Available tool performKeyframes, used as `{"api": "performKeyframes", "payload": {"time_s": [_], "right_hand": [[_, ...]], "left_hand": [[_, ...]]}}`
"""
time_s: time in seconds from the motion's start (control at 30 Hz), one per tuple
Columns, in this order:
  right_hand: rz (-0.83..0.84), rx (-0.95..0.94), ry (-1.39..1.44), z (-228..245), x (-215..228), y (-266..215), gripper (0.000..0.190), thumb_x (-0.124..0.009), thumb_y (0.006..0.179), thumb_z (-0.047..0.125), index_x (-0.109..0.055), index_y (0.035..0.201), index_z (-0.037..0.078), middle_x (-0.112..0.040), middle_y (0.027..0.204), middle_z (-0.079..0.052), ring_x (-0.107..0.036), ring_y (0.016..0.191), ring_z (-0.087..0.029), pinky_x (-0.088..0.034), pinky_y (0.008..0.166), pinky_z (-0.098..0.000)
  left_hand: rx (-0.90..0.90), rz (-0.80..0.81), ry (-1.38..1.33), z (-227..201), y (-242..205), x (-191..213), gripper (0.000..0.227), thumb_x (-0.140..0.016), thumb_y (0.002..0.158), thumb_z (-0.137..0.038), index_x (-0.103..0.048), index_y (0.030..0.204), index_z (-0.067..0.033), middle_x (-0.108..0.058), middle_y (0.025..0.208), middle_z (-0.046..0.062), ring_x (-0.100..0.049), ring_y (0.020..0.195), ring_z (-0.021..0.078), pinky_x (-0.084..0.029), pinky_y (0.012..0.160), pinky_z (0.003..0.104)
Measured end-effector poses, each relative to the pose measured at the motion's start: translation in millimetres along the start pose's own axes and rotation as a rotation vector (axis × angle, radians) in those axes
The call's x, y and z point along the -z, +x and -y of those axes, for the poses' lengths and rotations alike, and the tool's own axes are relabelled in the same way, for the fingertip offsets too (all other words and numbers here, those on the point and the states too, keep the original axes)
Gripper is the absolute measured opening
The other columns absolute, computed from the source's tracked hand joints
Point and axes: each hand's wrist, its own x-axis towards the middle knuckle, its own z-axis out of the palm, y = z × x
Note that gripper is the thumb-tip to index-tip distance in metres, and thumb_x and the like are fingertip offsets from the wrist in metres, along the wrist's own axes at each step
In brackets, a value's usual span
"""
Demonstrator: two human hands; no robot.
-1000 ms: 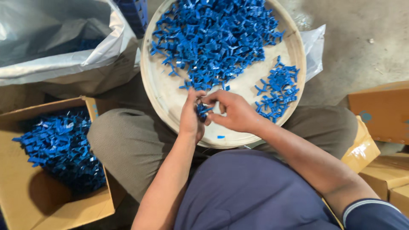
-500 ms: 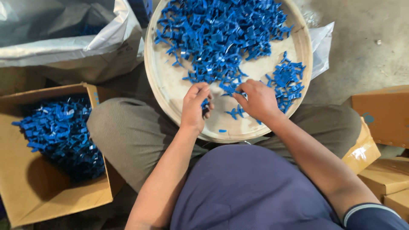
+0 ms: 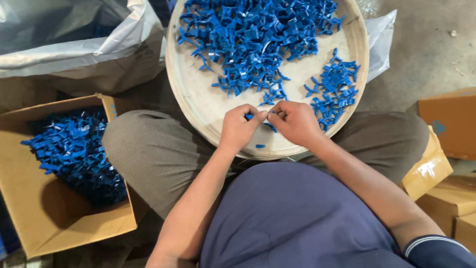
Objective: The person sits cross-legged on the floor and sorts small blue plastic clips from a large white tray into a cardboard box. They pick up handfuls of clips, separate them, and place them into the box.
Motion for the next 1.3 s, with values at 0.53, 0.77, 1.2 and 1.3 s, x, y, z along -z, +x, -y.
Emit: {"api": "performKeyframes", "payload": {"time_s": [0.53,0.77,1.2,1.3], "right_hand": [[0.001,-0.233,0.885,-44.5,41.4,47.0,0.024,-0.069,0.1,0.027,-0.066,0.102,0.003,-0.068,0.091,-0.012,-0.067,0.078,-0.024,-0.054,0.066,-0.0396],[-0.096,0.105,-0.418,-27.7,31.5,37.8,0.033,-0.079,0.084,0.039,-0.076,0.101,0.011,-0.071,0.078,-0.016,-0.069,0.078,-0.037,-0.053,0.07,-0.0497],[-0.023,0.021,-0.206,-42.1,21.8,32.5,0.03,-0.078,0.079,0.037,-0.074,0.089,0.009,-0.068,0.074,-0.019,-0.068,0.07,-0.037,-0.051,0.064,-0.046],[0.087,0.047,-0.199,-58.3,6.4,25.7,0.033,-0.074,0.081,0.039,-0.074,0.095,0.009,-0.07,0.074,-0.02,-0.069,0.067,-0.034,-0.051,0.063,-0.0455]], "left_hand": [[0.426,-0.023,-0.69,-3.1,5.1,14.3,0.02,-0.07,0.092,-0.033,-0.069,0.1,-0.0144,-0.056,0.071,-0.003,-0.049,0.048,0.0067,-0.03,0.039,0.021],[0.376,-0.002,-0.636,-11.3,1.9,15.6,0.022,-0.073,0.093,-0.033,-0.069,0.1,-0.0128,-0.058,0.074,-0.003,-0.053,0.052,0.0064,-0.032,0.04,0.021],[0.198,0.026,-0.456,45.0,10.5,-2.8,0.031,-0.082,0.088,-0.025,-0.069,0.111,-0.0077,-0.056,0.073,-0.005,-0.048,0.056,0.004,-0.038,0.047,0.022],[0.091,0.066,-0.223,57.4,12.1,-20.6,0.036,-0.083,0.088,-0.024,-0.07,0.115,-0.0043,-0.069,0.077,-0.001,-0.062,0.069,0.0064,-0.054,0.063,0.025]]}}
